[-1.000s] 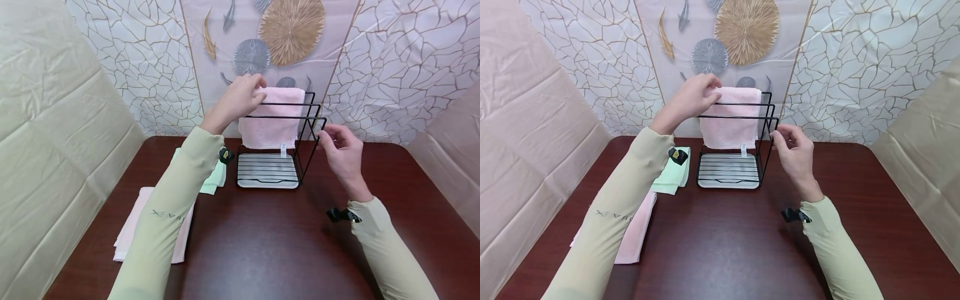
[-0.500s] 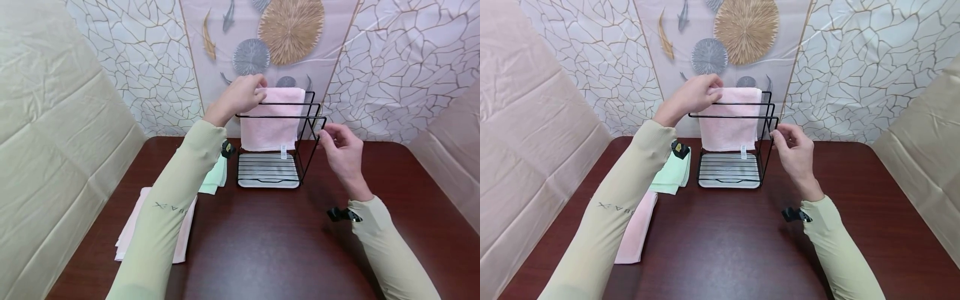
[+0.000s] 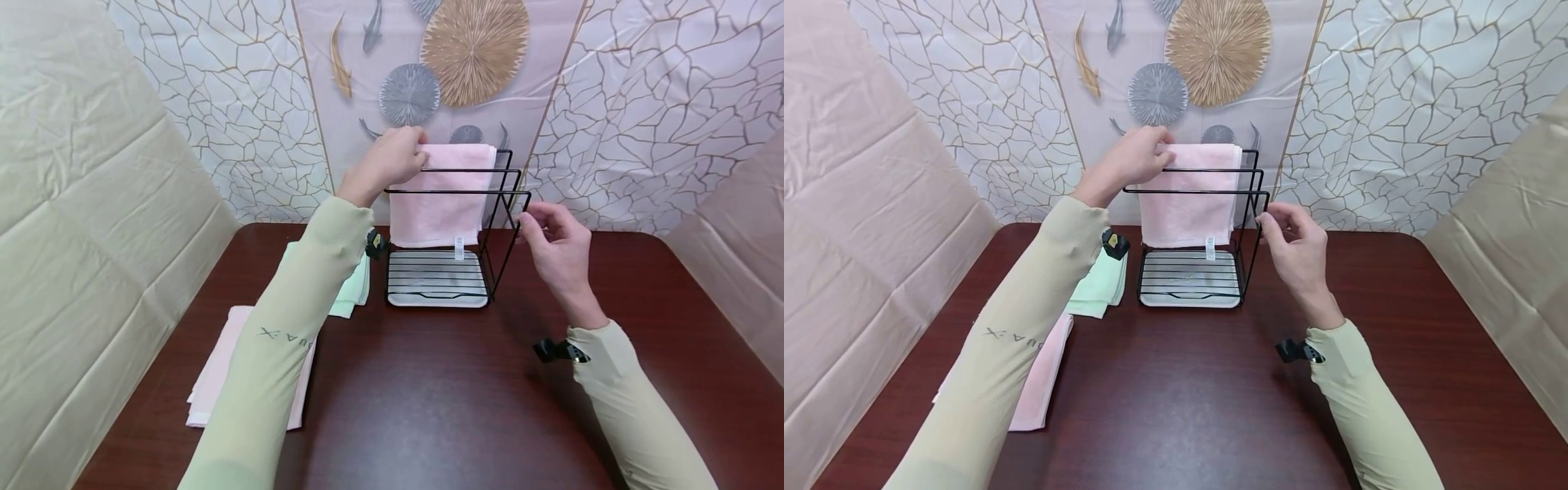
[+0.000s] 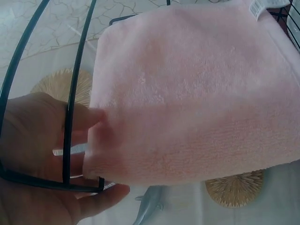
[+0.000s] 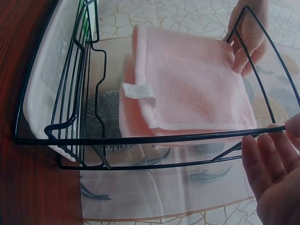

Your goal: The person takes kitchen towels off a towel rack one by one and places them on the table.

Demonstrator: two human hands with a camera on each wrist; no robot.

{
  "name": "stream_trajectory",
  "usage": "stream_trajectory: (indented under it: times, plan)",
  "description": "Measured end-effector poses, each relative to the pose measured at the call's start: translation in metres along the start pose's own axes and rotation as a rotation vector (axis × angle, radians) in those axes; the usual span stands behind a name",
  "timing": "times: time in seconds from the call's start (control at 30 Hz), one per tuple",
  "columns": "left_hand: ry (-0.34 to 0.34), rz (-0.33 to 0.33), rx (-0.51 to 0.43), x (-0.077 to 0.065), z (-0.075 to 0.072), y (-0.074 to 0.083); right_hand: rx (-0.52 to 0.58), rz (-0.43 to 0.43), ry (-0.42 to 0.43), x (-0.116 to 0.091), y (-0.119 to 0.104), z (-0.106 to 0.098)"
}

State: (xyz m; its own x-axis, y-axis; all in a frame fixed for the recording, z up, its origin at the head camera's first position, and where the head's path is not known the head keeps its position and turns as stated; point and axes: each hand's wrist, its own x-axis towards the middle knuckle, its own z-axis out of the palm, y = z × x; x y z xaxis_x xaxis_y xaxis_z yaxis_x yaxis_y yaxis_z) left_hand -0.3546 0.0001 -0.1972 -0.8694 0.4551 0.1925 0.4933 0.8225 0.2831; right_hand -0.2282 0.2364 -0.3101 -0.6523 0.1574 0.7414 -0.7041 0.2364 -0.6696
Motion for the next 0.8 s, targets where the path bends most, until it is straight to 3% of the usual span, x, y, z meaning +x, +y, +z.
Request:
stream_trajectory:
  times: [0.23, 0.53, 0.8]
  plan:
    - [0.048, -0.058, 0.026, -0.002, 0.002, 0.003, -0.002, -0.009, -0.009, 0.001, 0.001, -0.001]
    - [0.127, -0.055, 0.058, -0.001, 0.004, 0.008, -0.022, -0.008, 0.015, 0.001, 0.019, -0.008]
    - [0.157, -0.056, 0.073, -0.005, 0.006, 0.004, 0.008, -0.01, -0.011, -0.001, 0.003, -0.001]
